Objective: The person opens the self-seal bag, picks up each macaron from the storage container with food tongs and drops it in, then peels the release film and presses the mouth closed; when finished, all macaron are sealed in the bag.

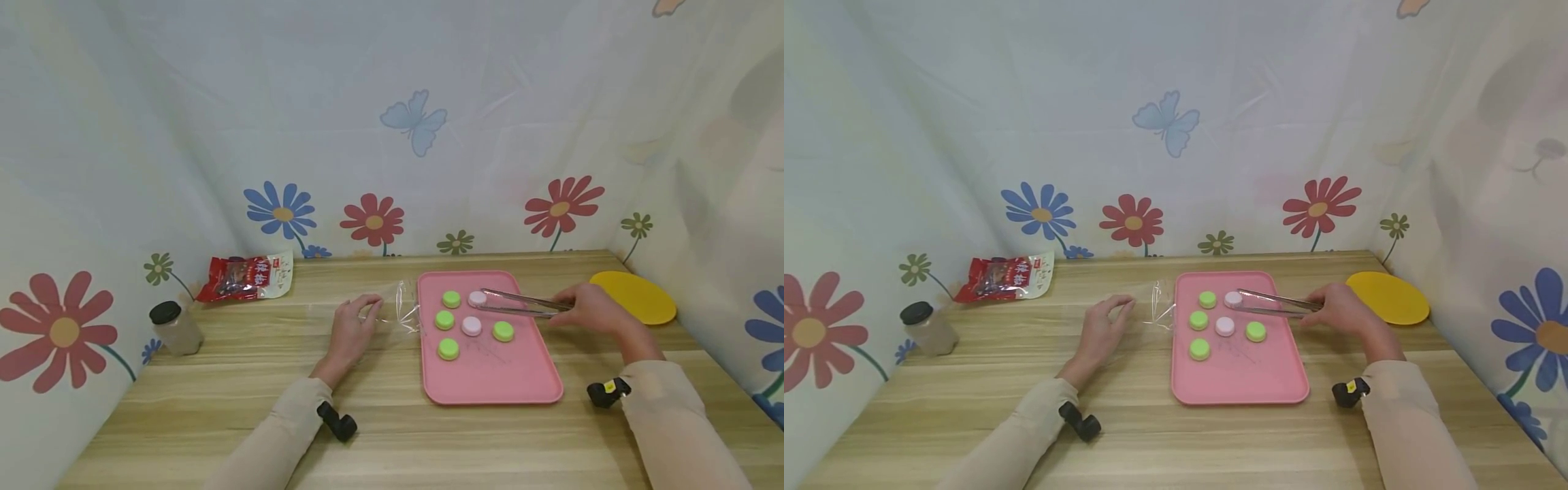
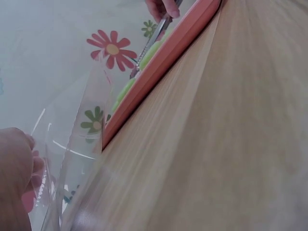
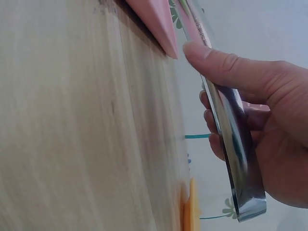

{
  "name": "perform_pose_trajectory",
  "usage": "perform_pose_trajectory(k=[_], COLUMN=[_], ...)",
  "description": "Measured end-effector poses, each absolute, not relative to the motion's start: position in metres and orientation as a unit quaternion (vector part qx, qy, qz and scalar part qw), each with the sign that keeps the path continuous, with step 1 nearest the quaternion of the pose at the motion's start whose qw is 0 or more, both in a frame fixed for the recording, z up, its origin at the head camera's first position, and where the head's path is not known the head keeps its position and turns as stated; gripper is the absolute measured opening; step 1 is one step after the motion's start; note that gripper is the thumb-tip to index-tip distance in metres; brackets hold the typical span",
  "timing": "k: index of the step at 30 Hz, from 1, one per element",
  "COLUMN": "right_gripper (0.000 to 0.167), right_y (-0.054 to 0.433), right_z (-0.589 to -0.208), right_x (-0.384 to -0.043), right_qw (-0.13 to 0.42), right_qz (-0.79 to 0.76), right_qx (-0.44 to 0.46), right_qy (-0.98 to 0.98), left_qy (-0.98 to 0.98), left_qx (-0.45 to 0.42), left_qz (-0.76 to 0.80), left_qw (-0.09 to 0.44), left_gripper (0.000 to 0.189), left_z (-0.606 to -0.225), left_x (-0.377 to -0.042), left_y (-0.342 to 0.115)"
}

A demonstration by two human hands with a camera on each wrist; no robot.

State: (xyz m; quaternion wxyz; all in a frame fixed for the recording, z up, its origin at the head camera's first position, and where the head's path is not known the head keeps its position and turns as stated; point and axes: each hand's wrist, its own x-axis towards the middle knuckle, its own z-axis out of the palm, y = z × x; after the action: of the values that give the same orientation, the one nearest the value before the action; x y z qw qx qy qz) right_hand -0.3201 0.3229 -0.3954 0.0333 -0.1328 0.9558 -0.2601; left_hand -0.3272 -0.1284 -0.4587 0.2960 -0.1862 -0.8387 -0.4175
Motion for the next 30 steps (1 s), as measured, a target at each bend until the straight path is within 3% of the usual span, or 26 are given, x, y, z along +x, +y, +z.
perform_pose_trajectory(k=[8,30], right_gripper=[0.04,0.05], right_y=[0.3206,0.3236], right_z=[-0.3957,-0.4032], right_x=[-0.3225,-0.3237], right_qw=[0.049,0.037], right_qz=[-0.255,-0.26], right_qx=[-0.131,-0.13], right_qy=[0.957,0.956], left_qy=[-0.824,-0.828], left_qx=[-0.216,-0.219], left_qz=[-0.424,-0.429], left_qw=[0.307,0.286], left_gripper=[0.01,0.012], left_z=[-0.461,-0.4633], left_x=[-0.3282,-0.3304], left_y=[-0.1293,-0.1306])
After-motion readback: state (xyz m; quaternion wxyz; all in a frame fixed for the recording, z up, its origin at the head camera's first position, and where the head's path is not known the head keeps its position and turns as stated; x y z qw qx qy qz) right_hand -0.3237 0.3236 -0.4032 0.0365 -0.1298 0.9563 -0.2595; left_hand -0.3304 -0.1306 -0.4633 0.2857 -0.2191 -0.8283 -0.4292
